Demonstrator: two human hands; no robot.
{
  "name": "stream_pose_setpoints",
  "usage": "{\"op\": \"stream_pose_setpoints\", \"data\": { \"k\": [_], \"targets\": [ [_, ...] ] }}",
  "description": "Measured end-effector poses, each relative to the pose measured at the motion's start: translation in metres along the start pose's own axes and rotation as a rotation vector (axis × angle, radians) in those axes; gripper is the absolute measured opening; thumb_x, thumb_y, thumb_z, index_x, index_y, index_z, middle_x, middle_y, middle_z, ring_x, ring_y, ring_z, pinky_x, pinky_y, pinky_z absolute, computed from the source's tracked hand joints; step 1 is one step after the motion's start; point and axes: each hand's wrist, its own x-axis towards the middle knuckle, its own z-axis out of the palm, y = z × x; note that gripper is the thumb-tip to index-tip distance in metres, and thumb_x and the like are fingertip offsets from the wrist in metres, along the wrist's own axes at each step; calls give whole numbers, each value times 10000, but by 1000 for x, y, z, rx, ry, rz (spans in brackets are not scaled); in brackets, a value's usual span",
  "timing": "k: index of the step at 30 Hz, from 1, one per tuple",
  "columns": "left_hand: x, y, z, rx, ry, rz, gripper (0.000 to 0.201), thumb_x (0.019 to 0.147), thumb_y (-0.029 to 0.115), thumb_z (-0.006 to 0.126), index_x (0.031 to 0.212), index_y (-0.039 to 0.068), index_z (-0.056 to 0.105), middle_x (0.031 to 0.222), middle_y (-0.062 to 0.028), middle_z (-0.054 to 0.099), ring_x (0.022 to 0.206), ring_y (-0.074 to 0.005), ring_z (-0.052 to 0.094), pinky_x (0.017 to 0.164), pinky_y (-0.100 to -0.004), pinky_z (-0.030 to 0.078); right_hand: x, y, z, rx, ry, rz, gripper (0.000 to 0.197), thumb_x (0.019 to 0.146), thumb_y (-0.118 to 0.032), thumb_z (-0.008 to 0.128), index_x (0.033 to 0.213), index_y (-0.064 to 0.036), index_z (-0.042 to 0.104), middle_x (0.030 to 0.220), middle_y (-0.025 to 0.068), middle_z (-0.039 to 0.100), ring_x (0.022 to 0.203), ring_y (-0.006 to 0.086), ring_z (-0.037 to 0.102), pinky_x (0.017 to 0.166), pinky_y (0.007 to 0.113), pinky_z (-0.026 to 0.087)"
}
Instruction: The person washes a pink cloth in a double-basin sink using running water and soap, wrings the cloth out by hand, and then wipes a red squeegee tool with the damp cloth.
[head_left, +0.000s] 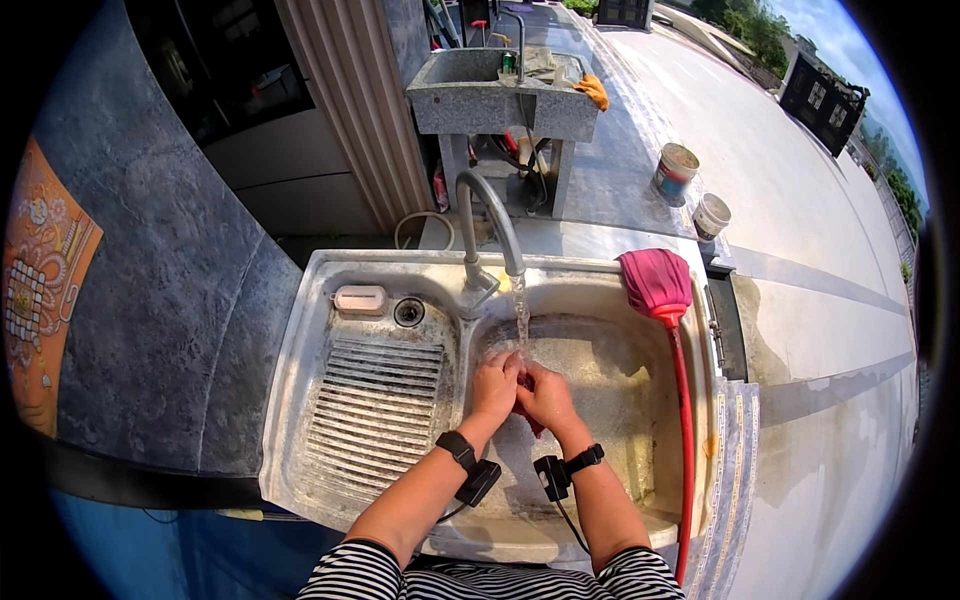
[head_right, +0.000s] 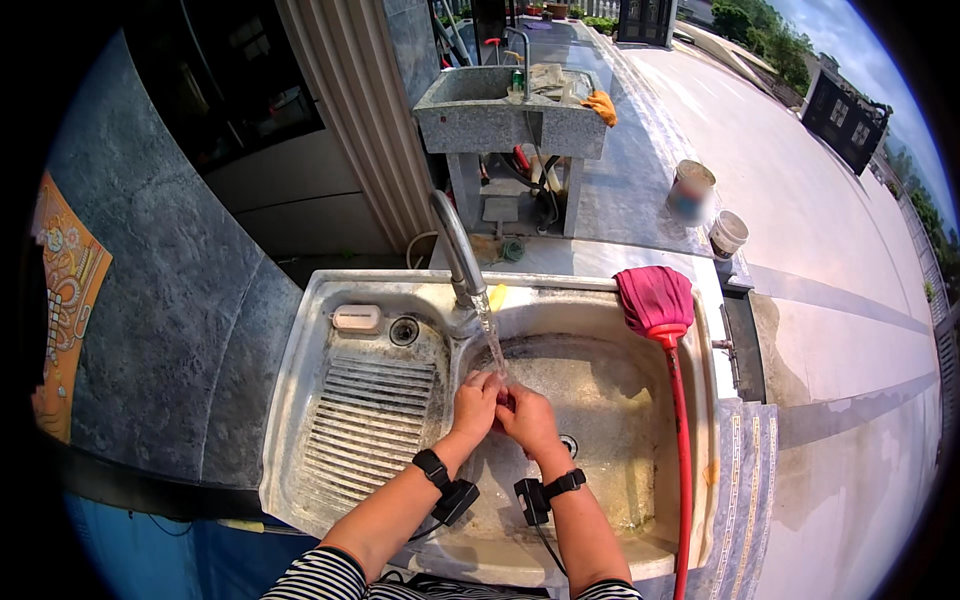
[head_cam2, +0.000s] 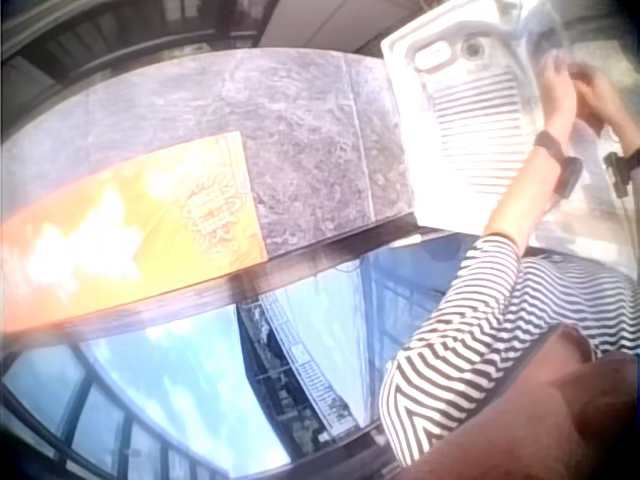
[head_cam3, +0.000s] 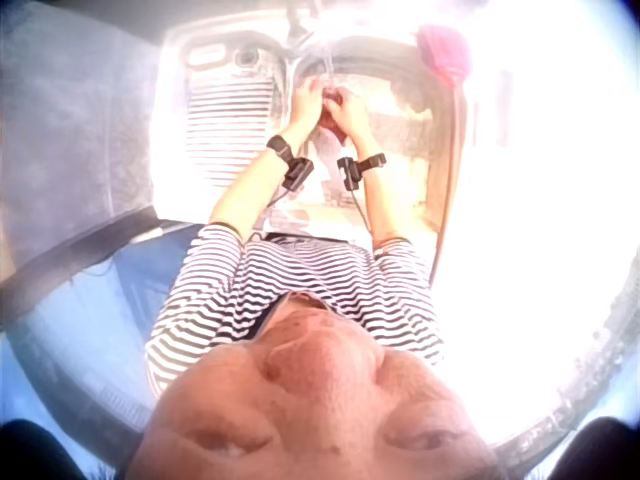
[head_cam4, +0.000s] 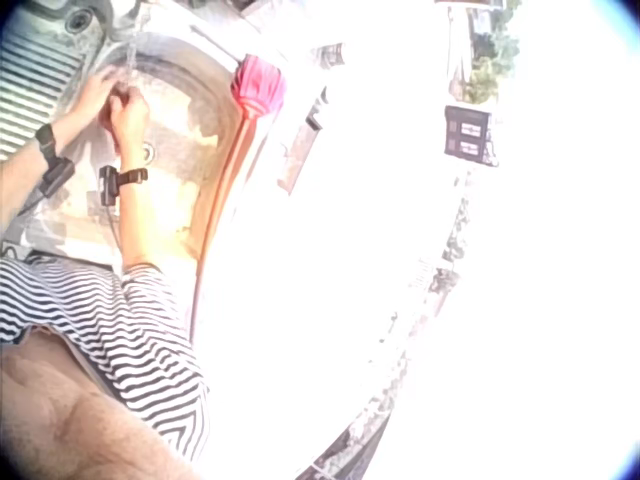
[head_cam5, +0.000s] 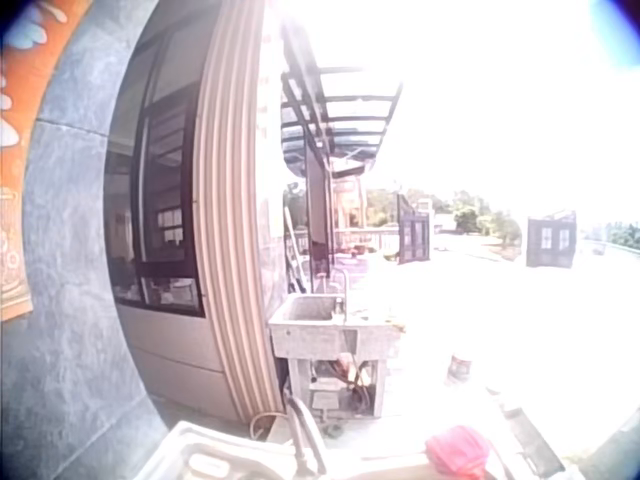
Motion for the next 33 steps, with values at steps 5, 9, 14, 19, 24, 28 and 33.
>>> {"op": "stream_pose_setpoints", "data": {
  "k": [5,9,14,19,24,28,33],
  "targets": [
    [-17,-26,4,-587,100,-788,489,945,522,389,1153,103,534,1121,-78,548,1043,-241,498,904,-473,387,-4,-6,7,46,84,123,275,779,-274,680,826,-8,632,720,170,641,653,307,622,613,368,482],
    [-41,-35,7,-1049,-352,-1070,495,900,555,386,1166,158,511,1204,-84,464,1056,-308,441,870,-633,352,-23,-27,17,333,-147,206,294,826,-317,640,824,-25,609,651,95,617,612,167,594,588,324,465],
    [-59,-63,30,-1526,-333,-927,158,868,197,511,878,58,586,840,-119,616,758,-258,588,666,-357,483,-38,-31,32,256,-8,196,281,815,-258,614,716,-10,528,610,151,547,556,268,542,561,373,436],
    [-56,-75,30,-1197,-192,-855,248,881,317,489,873,95,601,826,-29,610,722,-205,577,659,-394,489,-32,-20,49,-66,259,-54,225,798,-216,605,697,-22,551,656,185,592,613,386,585,549,447,460],
    [-40,-15,23,-791,17,-926,61,754,62,579,700,48,604,691,-27,588,608,-154,544,539,-323,440,-8,9,44,-51,334,123,185,794,-174,608,705,-16,572,657,210,587,619,394,583,555,428,467],
    [-41,-7,23,-770,150,-794,105,703,74,633,792,20,617,759,-42,612,654,-149,558,594,-304,457,4,33,40,-129,408,49,205,794,-200,611,727,-13,562,693,216,598,667,398,595,600,441,470],
    [-25,-1,-10,-802,-126,-733,398,811,311,647,1076,20,584,1033,-101,616,949,-191,569,820,-357,442,11,39,17,-74,284,207,240,819,-250,611,824,-14,567,727,189,620,709,371,608,641,410,474]
  ]
}}
